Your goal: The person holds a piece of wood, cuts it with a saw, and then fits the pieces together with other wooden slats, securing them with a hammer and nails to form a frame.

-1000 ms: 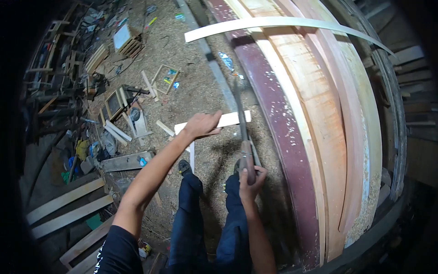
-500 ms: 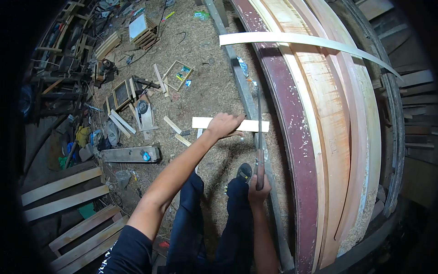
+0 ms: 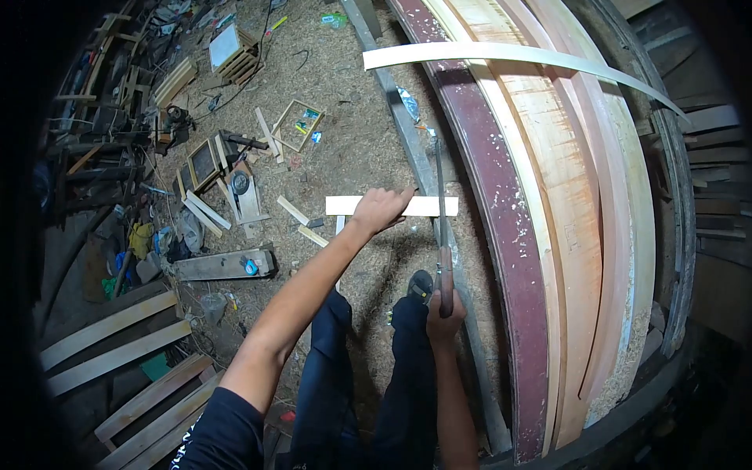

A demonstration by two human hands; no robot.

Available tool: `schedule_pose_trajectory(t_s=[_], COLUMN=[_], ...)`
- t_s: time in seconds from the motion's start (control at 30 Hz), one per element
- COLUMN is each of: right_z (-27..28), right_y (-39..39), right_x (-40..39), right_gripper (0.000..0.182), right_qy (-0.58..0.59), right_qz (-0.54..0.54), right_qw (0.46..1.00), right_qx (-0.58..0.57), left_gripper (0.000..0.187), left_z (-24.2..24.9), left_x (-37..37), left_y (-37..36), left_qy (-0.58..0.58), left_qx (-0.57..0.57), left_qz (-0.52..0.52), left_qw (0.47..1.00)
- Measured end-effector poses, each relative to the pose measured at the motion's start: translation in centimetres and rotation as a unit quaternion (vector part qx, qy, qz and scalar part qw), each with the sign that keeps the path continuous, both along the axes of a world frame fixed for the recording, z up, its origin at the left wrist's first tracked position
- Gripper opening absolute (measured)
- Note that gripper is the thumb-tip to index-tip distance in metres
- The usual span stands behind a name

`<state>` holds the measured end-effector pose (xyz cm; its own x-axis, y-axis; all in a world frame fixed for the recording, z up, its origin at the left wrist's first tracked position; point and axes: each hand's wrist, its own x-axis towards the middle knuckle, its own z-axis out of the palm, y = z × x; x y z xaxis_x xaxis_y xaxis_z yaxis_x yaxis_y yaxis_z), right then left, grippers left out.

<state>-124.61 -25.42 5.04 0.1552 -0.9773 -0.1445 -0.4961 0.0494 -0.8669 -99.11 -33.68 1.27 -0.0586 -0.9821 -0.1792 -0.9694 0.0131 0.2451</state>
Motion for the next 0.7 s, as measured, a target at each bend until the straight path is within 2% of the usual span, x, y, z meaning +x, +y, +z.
schedule_pose_trajectory(t_s=[0.07,0.17,0.23,0.27,0.33,0.37,0.4,0.5,0.57,0.7], right_z=[0.1,1.5,3.5,3.1,2.5,2.1,1.7,1.0,0.3,-1.2], right_y=[0.0,0.3,0.7,1.3,2.4,2.9,2.8,2.1,1.7,3.5], right_x=[-0.2,0.2,1.0,0.7,0.1,0.2,0.2,1.2,2.3,1.0], right_gripper=[0.03,0.032,0.051,0.051,0.062,0.051,0.051,0.024,0.025,0.023], right_qy=[0.015,0.078,0.132,0.134,0.069,0.016,0.015,-0.053,-0.068,-0.069], right_qz=[-0.005,-0.014,-0.064,-0.069,-0.066,-0.083,-0.089,-0.084,-0.097,-0.087], right_qw=[1.0,0.997,0.976,0.976,0.987,0.995,0.994,0.992,0.991,0.993], right_qx=[-0.008,0.001,0.159,0.159,0.129,0.059,0.057,0.078,0.066,0.026], left_gripper=[0.017,0.017,0.017,0.017,0.016,0.017,0.017,0.016,0.013,0.013], left_z=[-0.1,0.1,-0.2,-0.3,-0.2,-0.1,0.0,0.0,-1.3,-0.8], left_x=[-0.2,-0.6,-0.3,0.0,0.4,0.6,0.6,-0.2,-0.1,0.7], left_y=[-0.1,-0.1,-0.6,-0.7,-1.0,-1.2,-1.4,-0.7,-0.5,-1.4], left_qy=[0.01,0.028,0.023,0.014,0.022,0.011,-0.001,-0.007,-0.02,-0.045], left_qx=[-0.007,-0.013,-0.009,-0.001,-0.002,0.02,0.041,0.014,-0.021,0.014], left_qz=[0.015,0.041,0.025,0.016,-0.001,-0.009,-0.019,-0.004,0.019,-0.018], left_qw=[1.0,0.999,0.999,1.0,1.0,1.0,0.999,1.0,0.999,0.999])
